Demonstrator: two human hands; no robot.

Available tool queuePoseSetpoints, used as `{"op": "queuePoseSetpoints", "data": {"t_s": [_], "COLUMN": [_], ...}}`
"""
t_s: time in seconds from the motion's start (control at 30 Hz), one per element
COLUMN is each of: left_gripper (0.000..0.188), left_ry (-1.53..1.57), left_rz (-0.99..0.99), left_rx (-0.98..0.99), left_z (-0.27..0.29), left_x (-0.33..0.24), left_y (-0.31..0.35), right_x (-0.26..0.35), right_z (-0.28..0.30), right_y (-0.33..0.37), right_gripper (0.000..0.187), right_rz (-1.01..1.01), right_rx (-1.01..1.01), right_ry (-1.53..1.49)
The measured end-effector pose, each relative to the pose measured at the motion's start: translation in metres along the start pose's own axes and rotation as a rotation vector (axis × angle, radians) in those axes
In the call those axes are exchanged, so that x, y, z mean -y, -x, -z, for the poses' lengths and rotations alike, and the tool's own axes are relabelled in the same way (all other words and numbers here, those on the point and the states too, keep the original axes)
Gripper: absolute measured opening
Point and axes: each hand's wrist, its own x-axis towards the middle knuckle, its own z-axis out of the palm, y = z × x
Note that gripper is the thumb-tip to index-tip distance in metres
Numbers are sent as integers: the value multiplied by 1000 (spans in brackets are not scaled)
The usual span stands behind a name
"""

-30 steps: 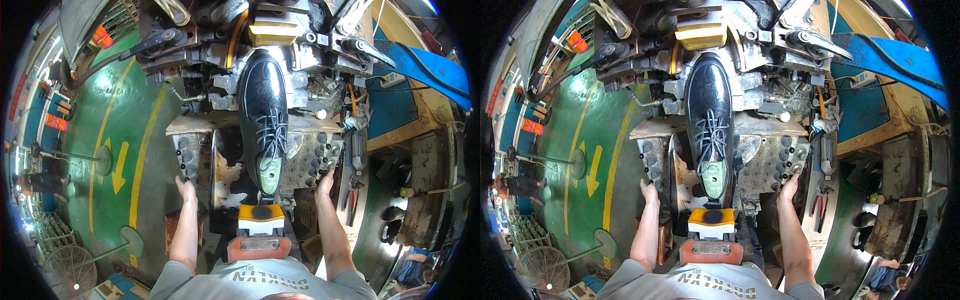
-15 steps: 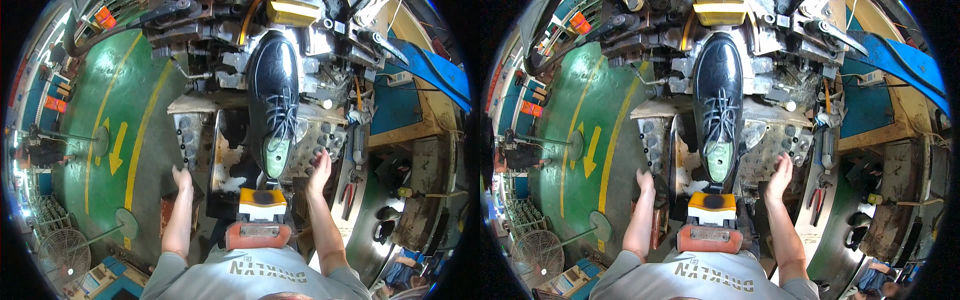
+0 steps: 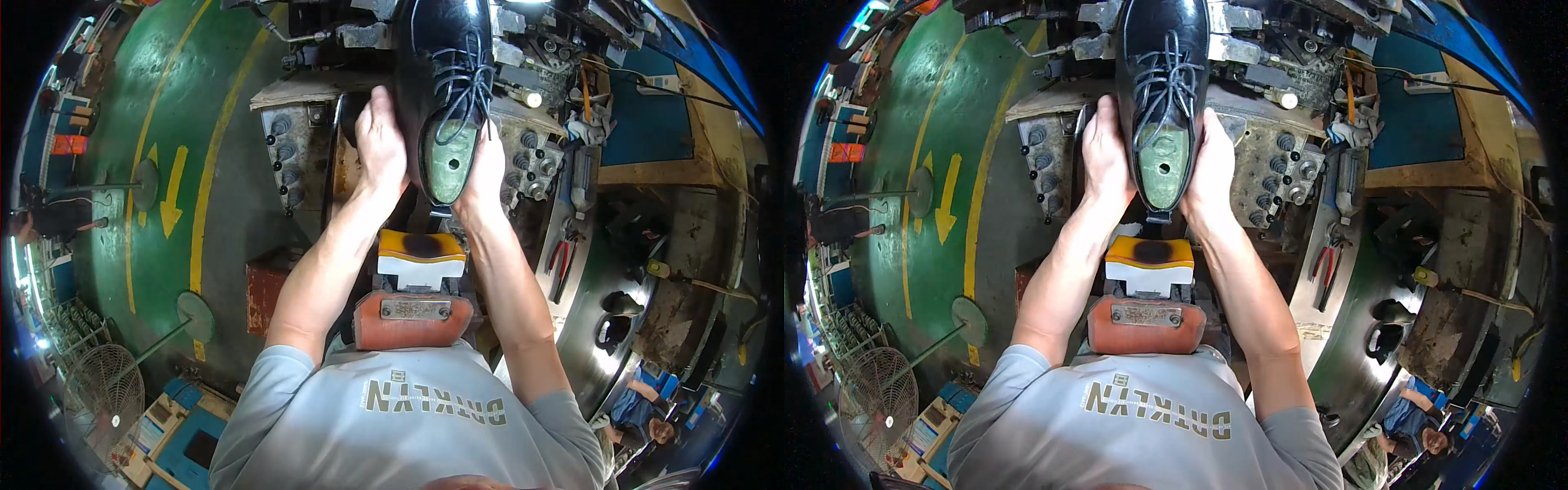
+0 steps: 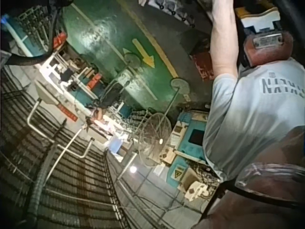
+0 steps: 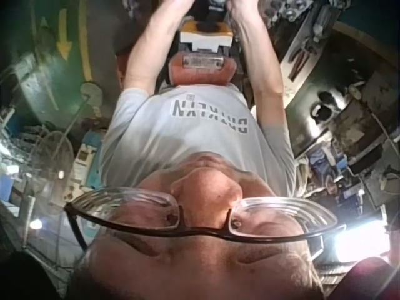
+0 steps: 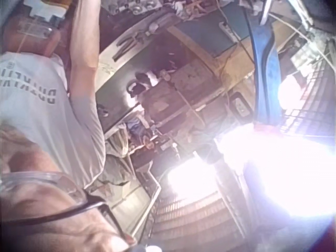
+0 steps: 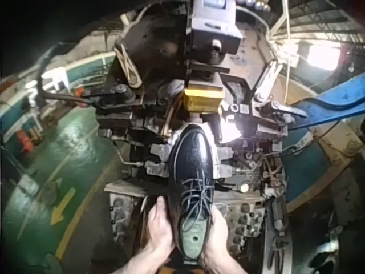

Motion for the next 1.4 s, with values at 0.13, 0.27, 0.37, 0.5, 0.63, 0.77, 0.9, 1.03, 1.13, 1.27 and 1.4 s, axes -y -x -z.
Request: {"op": "queuePoseSetpoints", "data": {"t_s": [0.13,0.27,0.37,0.5,0.63,0.77,0.9,1.03,1.13,1.27,1.4], "left_gripper": [45,39,34,31,31,32,32,33,33,34,38], "left_ry": [40,62,-217,-434,-149,-87,-132,-246,-414,-868,-917], "left_rz": [-37,-2,11,197,481,632,688,675,621,347,711], "left_rx": [53,102,138,132,129,224,213,182,142,135,161], "left_z": [9,3,51,113,154,173,196,209,218,227,240], "left_x": [7,5,25,61,81,96,106,109,117,143,179], "left_y": [-6,-5,0,32,73,102,138,165,194,250,294], "right_x": [-18,-14,-18,-17,-30,-50,-70,-90,-84,-92,-78], "right_z": [22,24,60,130,200,265,287,299,293,324,373], "right_y": [-11,-9,-19,-7,5,22,46,67,88,116,159], "right_gripper": [28,24,26,23,22,22,23,22,22,23,19], "right_rz": [230,219,290,169,139,29,-70,-50,-118,-173,-139], "right_rx": [-16,27,109,-60,-267,-364,-392,-329,-256,-160,-117], "right_ry": [235,199,373,315,376,409,411,404,518,569,567]}}
